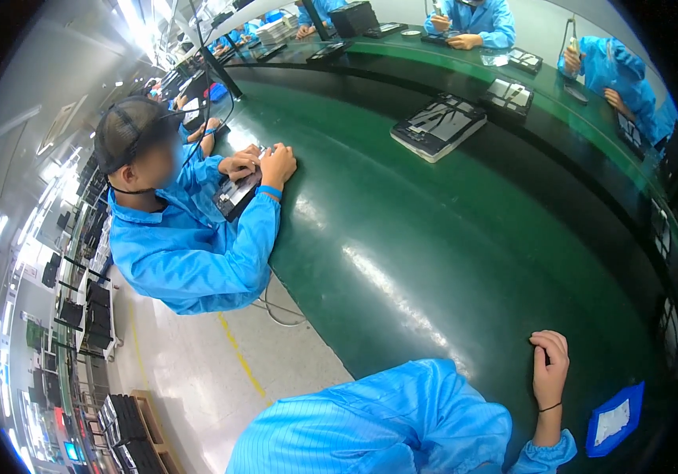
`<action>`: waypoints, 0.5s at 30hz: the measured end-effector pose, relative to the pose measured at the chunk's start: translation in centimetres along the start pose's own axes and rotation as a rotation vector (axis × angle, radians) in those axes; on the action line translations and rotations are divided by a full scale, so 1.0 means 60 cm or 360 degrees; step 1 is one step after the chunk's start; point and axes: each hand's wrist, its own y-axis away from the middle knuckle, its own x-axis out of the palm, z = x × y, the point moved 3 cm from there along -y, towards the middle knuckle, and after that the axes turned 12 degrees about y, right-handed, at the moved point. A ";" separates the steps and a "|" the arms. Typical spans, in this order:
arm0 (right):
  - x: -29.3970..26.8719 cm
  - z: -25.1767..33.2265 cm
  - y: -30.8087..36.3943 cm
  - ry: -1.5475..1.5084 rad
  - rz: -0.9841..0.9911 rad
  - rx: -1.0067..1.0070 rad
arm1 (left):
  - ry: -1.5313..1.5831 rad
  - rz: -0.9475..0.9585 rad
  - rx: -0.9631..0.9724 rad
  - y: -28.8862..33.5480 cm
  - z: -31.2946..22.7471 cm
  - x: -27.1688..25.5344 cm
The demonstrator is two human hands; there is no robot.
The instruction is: The person repeatedly takes tablet device frames from the assembly line, attaches internal ribbon cables and adhesive strips by hand, presses them into place, and passes the assembled frames along the conveyor belt.
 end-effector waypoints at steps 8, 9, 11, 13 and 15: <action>-0.012 -0.025 0.012 0.0013 -0.0007 -0.0001 | -0.0007 -0.0027 -0.0040 -0.017 0.007 -0.018; -0.012 -0.027 0.014 0.0013 -0.0007 -0.0004 | -0.0008 -0.0033 -0.0041 -0.019 0.008 -0.019; -0.011 -0.031 0.018 0.0014 -0.0006 -0.0011 | -0.0009 -0.0043 -0.0044 -0.021 0.011 -0.022; -0.015 -0.035 0.021 0.0021 -0.0006 -0.0014 | -0.0009 -0.0047 -0.0049 -0.024 0.012 -0.022; -0.021 -0.037 0.025 0.0037 -0.0019 -0.0015 | -0.0010 -0.0048 -0.0054 -0.027 0.014 -0.021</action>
